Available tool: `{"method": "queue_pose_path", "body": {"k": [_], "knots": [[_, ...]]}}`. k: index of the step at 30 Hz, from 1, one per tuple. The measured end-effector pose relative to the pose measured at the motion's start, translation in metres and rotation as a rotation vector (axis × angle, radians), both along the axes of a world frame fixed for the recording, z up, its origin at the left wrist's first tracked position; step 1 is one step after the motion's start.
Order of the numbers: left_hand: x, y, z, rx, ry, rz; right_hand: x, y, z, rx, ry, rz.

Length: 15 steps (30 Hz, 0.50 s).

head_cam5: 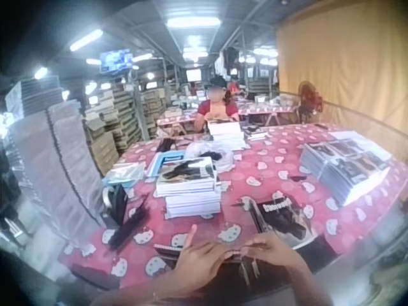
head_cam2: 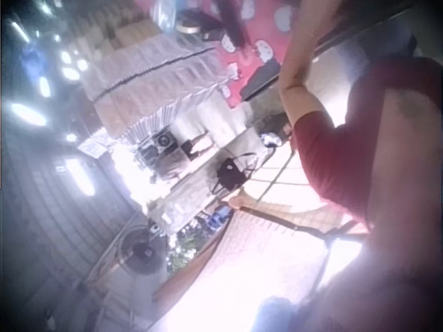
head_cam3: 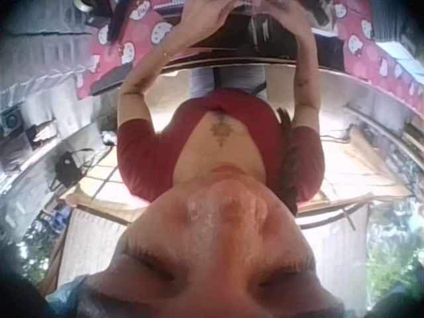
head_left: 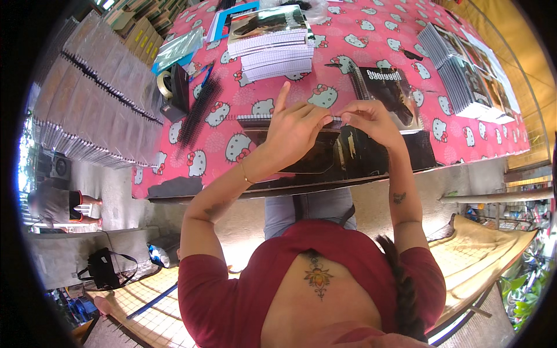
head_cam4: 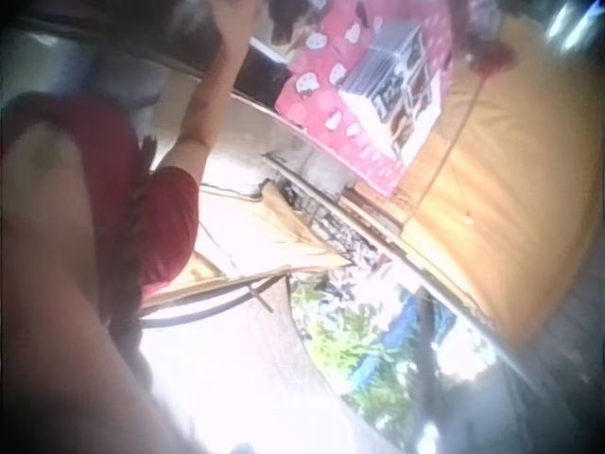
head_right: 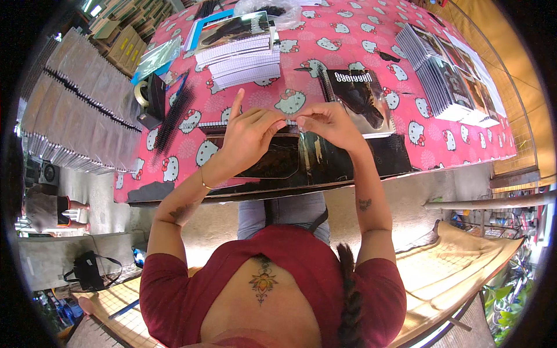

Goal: The person places stacks of papers into spiral bindings, closes the bindings by hand, and stacks the completed notebooks onto a pile on the table.

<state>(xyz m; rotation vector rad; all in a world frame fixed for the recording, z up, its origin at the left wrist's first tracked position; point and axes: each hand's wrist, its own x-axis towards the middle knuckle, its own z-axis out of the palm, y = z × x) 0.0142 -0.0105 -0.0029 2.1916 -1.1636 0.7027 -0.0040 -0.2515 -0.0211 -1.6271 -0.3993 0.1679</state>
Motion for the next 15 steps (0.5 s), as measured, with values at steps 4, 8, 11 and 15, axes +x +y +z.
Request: {"method": "queue_pose_path", "body": {"k": [4,8,11,15], "knots": [[-0.003,0.004,0.0,0.059,0.018,0.023,0.003,0.005,0.005,-0.048,-0.119,0.023],[-0.013,0.001,0.005,0.014,0.046,-0.016,-0.001,0.022,-0.026,-0.059,-0.328,-0.158],[-0.016,0.005,0.012,0.034,0.099,-0.061,-0.009,0.03,-0.026,0.049,-0.315,-0.232],[0.001,0.015,0.053,-0.021,0.147,-0.273,-0.031,0.037,0.004,0.029,-0.412,-0.213]]}}
